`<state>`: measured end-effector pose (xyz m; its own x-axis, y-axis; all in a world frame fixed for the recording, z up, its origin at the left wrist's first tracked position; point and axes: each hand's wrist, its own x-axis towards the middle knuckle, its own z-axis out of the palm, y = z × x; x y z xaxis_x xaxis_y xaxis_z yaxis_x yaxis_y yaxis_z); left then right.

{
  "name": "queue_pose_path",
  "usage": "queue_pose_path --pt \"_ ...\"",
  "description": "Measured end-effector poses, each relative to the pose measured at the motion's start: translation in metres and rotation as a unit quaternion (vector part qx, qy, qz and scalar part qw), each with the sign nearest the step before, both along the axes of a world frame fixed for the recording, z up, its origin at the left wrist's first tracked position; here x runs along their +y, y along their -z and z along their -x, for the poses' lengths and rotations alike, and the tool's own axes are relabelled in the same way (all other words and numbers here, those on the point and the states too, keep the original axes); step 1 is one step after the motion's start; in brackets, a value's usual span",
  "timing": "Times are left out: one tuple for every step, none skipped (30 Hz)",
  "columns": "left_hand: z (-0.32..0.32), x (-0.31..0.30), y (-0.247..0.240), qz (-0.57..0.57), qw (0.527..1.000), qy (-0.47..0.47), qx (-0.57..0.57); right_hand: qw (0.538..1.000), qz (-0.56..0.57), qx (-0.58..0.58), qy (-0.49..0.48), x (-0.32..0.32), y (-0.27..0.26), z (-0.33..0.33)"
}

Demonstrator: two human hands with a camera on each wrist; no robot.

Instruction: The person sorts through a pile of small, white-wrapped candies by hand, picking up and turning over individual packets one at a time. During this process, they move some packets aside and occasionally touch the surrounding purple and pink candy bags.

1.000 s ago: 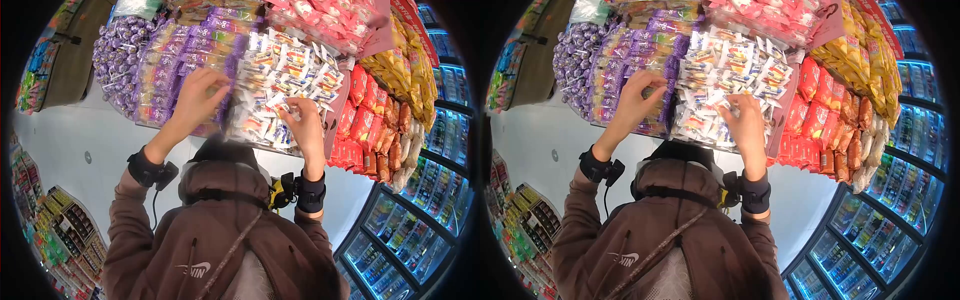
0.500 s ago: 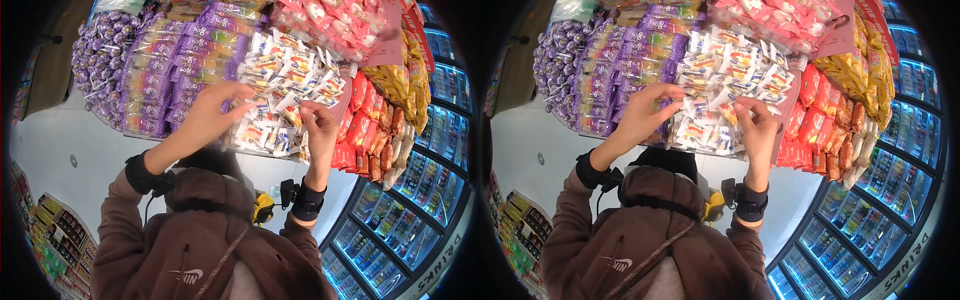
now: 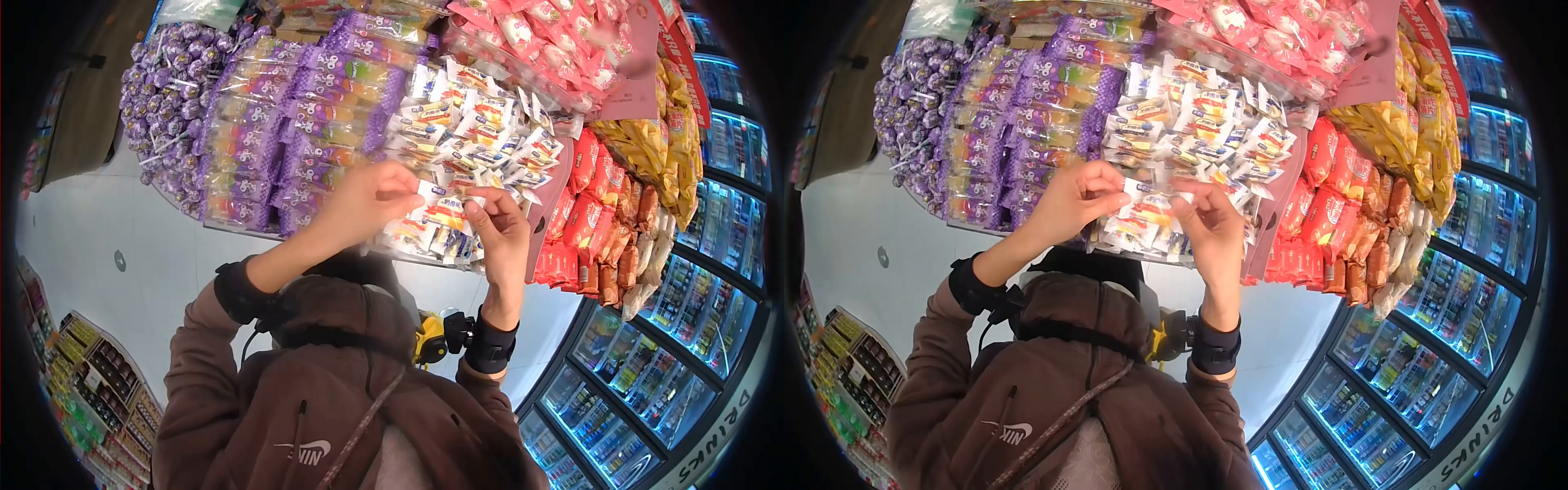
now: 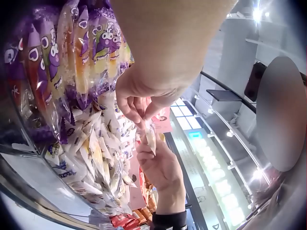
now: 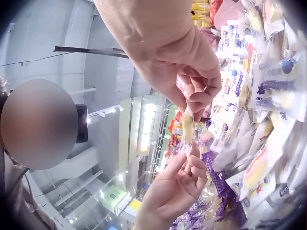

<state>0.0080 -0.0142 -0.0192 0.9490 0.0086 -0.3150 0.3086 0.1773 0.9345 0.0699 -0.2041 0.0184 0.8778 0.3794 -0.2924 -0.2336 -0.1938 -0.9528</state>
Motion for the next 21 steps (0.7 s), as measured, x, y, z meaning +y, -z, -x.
queue_pose_path --pt "0.001 -0.002 0.001 0.003 1.000 -0.003 0.004 1.000 0.007 0.006 0.002 -0.003 0.002 0.002" --pt "0.002 -0.003 0.002 0.003 1.000 -0.007 0.008 1.000 0.012 0.012 0.002 -0.005 0.003 0.003" --pt "0.003 -0.004 0.003 0.004 1.000 -0.010 0.013 1.000 -0.004 0.021 0.009 -0.006 0.004 0.004" --pt "0.004 -0.005 0.005 0.002 1.000 -0.015 0.013 1.000 -0.006 0.026 0.009 -0.006 0.004 0.004" --pt "0.005 -0.007 0.007 0.001 1.000 -0.019 0.013 0.999 -0.008 0.032 0.010 -0.007 0.003 0.004" --pt "0.005 -0.008 0.007 0.000 1.000 -0.023 0.013 0.999 -0.009 0.037 0.012 -0.009 0.003 0.004" --pt "0.004 -0.009 0.008 -0.010 1.000 -0.022 0.011 1.000 -0.004 0.028 0.012 -0.009 0.003 0.003" --pt "0.003 -0.010 0.008 -0.020 1.000 -0.022 0.009 1.000 0.001 0.019 0.012 -0.008 0.003 0.002" --pt "0.004 -0.011 0.009 -0.030 0.999 -0.020 0.009 1.000 0.005 0.012 0.013 -0.007 0.003 0.003" --pt "0.004 -0.011 0.007 -0.024 0.999 -0.020 0.016 1.000 0.012 0.014 0.003 -0.009 0.003 0.005" --pt "0.004 -0.012 0.002 -0.018 0.999 -0.020 0.021 1.000 0.019 0.014 -0.007 -0.010 0.001 0.005" --pt "0.003 -0.013 -0.002 -0.012 0.999 -0.020 0.025 0.999 0.026 0.012 -0.017 -0.012 0.000 0.004" --pt "0.003 -0.014 -0.005 -0.032 0.999 0.001 0.032 0.999 0.045 0.014 -0.028 -0.016 0.002 0.004" --pt "0.005 -0.013 -0.008 -0.052 0.998 0.022 0.038 0.997 0.064 0.016 -0.040 -0.021 0.008 0.004" --pt "0.006 -0.012 -0.009 -0.072 0.995 0.043 0.045 0.995 0.083 0.019 -0.051 -0.025 0.010 0.004" --pt "0.006 -0.011 -0.009 -0.084 0.994 0.056 0.033 0.995 0.087 -0.002 -0.044 -0.028 0.010 0.003" --pt "0.007 -0.009 -0.009 -0.097 0.993 0.067 0.020 0.995 0.090 -0.024 -0.038 -0.032 0.010 -0.001" --pt "0.008 -0.007 -0.008 -0.110 0.991 0.078 0.007 0.994 0.094 -0.046 -0.032 -0.036 0.010 -0.007" --pt "0.009 -0.005 -0.009 -0.109 0.992 0.065 -0.002 0.998 0.032 -0.044 0.012 -0.041 0.008 -0.017" --pt "0.010 -0.003 -0.009 -0.108 0.993 0.052 -0.010 0.995 0.051 -0.077 0.033 -0.045 0.005 -0.028" --pt "0.010 -0.002 -0.009 -0.106 0.993 0.040 -0.019 0.990 0.070 -0.111 0.055 -0.049 -0.001 -0.040"
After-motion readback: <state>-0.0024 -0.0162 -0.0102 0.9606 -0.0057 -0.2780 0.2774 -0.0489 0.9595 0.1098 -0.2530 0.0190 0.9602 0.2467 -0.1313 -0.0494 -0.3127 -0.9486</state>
